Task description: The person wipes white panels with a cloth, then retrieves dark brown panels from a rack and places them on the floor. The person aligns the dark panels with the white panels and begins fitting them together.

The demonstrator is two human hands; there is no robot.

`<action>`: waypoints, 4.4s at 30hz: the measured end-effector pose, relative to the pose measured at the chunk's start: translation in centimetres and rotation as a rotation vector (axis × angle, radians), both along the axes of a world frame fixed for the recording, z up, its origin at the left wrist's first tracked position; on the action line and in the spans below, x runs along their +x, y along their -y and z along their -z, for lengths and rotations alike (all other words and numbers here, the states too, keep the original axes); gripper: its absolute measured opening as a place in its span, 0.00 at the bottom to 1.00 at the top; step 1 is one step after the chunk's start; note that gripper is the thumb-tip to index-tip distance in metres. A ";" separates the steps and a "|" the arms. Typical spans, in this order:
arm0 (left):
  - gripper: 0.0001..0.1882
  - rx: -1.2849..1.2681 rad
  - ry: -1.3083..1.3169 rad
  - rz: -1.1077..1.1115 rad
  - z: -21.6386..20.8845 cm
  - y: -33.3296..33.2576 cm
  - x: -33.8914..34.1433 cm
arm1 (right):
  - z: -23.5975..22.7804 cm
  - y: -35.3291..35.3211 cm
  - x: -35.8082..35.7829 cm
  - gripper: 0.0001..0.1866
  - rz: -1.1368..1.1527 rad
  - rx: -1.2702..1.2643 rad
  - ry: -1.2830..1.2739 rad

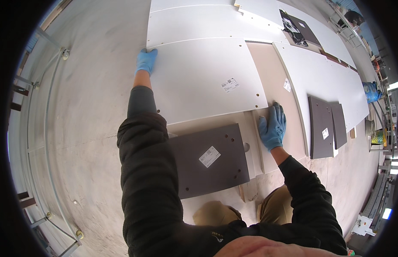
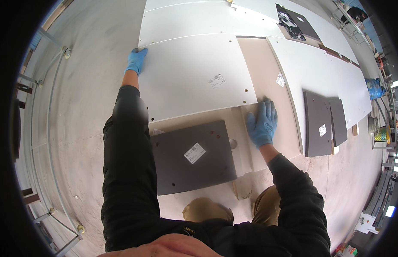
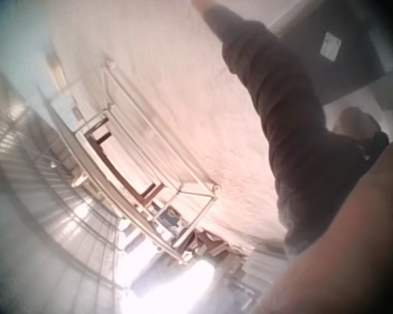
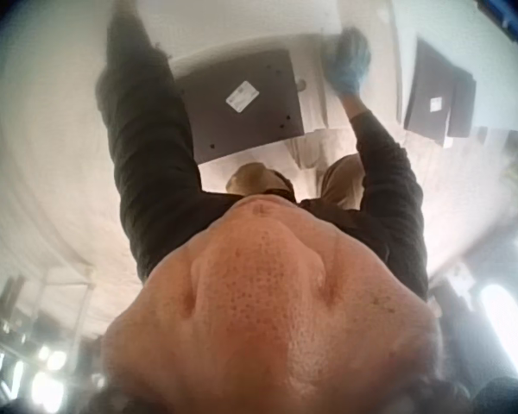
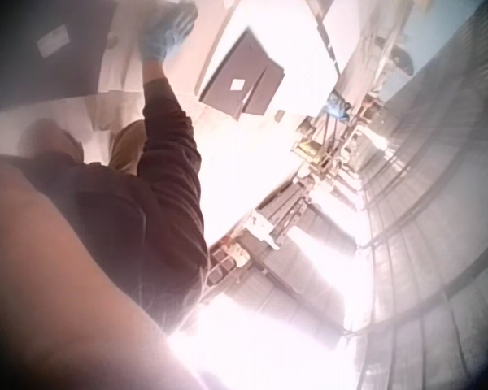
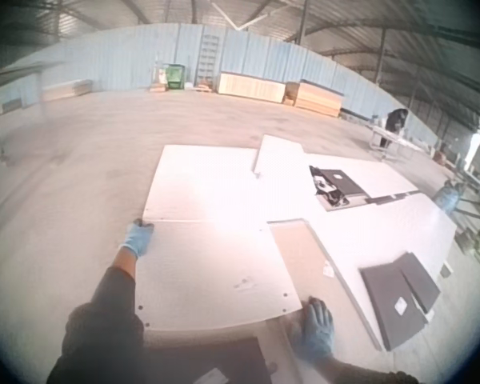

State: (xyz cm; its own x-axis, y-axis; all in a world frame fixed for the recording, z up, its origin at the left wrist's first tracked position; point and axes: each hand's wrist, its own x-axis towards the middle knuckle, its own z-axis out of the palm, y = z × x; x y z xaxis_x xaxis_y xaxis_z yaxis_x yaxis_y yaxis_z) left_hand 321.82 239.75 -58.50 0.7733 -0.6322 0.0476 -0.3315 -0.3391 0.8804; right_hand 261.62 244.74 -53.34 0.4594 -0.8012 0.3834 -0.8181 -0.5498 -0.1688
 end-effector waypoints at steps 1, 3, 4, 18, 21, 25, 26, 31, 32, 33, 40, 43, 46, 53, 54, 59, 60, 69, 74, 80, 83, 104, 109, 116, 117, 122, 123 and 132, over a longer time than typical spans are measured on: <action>0.33 -0.035 -0.021 0.009 0.1 0.0 0.0 | 0.0 0.0 0.0 0.34 0.001 0.002 0.000; 0.31 -0.054 -0.071 0.005 0.0 -0.6 -0.3 | 0.2 0.1 -0.1 0.34 -0.003 0.014 -0.020; 0.30 -0.044 -0.098 -0.004 -0.2 -0.8 -0.5 | 0.3 0.1 -0.1 0.35 -0.007 0.022 -0.011; 0.25 0.048 -0.115 -0.058 -1.4 -1.2 -0.9 | 0.7 0.2 -0.1 0.34 -0.019 0.023 -0.109; 0.25 0.089 -0.074 -0.044 -1.3 -0.9 -0.4 | 0.8 0.3 -0.2 0.35 -0.015 0.023 -0.120; 0.25 0.032 -0.061 -0.057 -0.5 -0.7 -0.2 | 0.8 0.4 -0.2 0.35 -0.013 0.027 -0.126; 0.25 0.033 -0.091 -0.071 -0.3 -0.7 -0.2 | 0.8 0.4 -0.2 0.35 -0.012 0.023 -0.128; 0.31 0.072 -0.030 -0.068 -0.3 -0.7 -0.2 | 0.9 0.4 -0.2 0.36 -0.013 0.024 -0.134; 0.31 0.090 -0.021 -0.074 -0.4 -0.7 -0.2 | 0.9 0.3 -0.2 0.36 -0.014 0.020 -0.133; 0.31 0.100 -0.008 -0.070 -0.6 -0.7 -0.3 | 0.9 0.4 -0.3 0.36 -0.014 0.017 -0.132; 0.26 0.129 0.003 -0.076 -1.1 -0.6 -0.2 | 1.1 0.4 -0.2 0.36 0.002 0.018 -0.151; 0.24 0.092 -0.052 -0.070 -1.2 -0.7 -0.3 | 1.0 0.4 -0.2 0.37 0.006 0.014 -0.153; 0.22 0.121 -0.048 -0.051 -1.3 -0.9 -0.1 | 1.0 0.4 -0.1 0.37 0.007 0.017 -0.152; 0.23 0.152 0.039 -0.003 -1.0 -1.0 0.3 | 0.9 0.4 -0.2 0.37 0.004 0.033 -0.155; 0.23 0.128 0.035 -0.003 -1.0 -1.0 0.2 | 0.9 0.4 -0.2 0.37 0.006 0.029 -0.159; 0.23 0.183 0.061 0.010 -2.2 -1.4 -0.3 | 0.8 0.3 -0.1 0.38 0.018 0.029 -0.168; 0.22 0.196 0.074 0.021 -2.5 -1.5 -0.3 | 0.8 0.3 0.0 0.38 0.018 0.027 -0.170; 0.21 0.157 -0.070 0.038 -1.4 -1.4 0.7 | 1.1 0.3 -0.3 0.38 0.010 0.020 -0.166; 0.20 -0.012 -0.167 -0.023 0.1 -0.8 0.8 | 0.7 0.3 -0.2 0.38 0.007 0.054 -0.161; 0.16 -0.085 -0.256 -0.009 0.1 -0.8 0.4 | 0.5 0.2 -0.1 0.38 0.008 0.067 -0.157; 0.16 -0.134 -0.318 0.006 -0.3 -1.3 0.2 | 0.8 0.2 -0.4 0.38 0.000 0.065 -0.161; 0.10 -0.075 -0.079 0.046 0.5 -1.5 1.1 | 1.3 0.6 -0.7 0.40 -0.014 0.074 -0.136; 0.12 0.027 0.052 0.083 0.5 -1.4 2.0 | 1.1 0.6 -0.7 0.41 -0.012 0.072 -0.143; 0.15 0.036 -0.011 0.047 1.3 -1.1 2.6 | 0.7 0.5 -0.4 0.39 0.032 0.112 -0.184; 0.16 -0.054 -0.069 0.030 1.5 -1.0 2.3 | 0.6 0.4 -0.4 0.40 0.024 0.114 -0.176; 0.28 -0.139 -0.088 -0.075 0.9 -1.2 0.1 | 0.4 0.3 -0.3 0.41 0.018 0.111 -0.133; 0.31 -0.112 0.101 -0.102 0.5 -1.3 -0.3 | 0.5 0.4 -0.3 0.41 0.028 0.102 -0.132; 0.26 -0.362 -0.044 -0.080 -3.6 -11.6 -0.5 | 2.2 1.0 -0.5 0.40 0.019 0.040 -0.131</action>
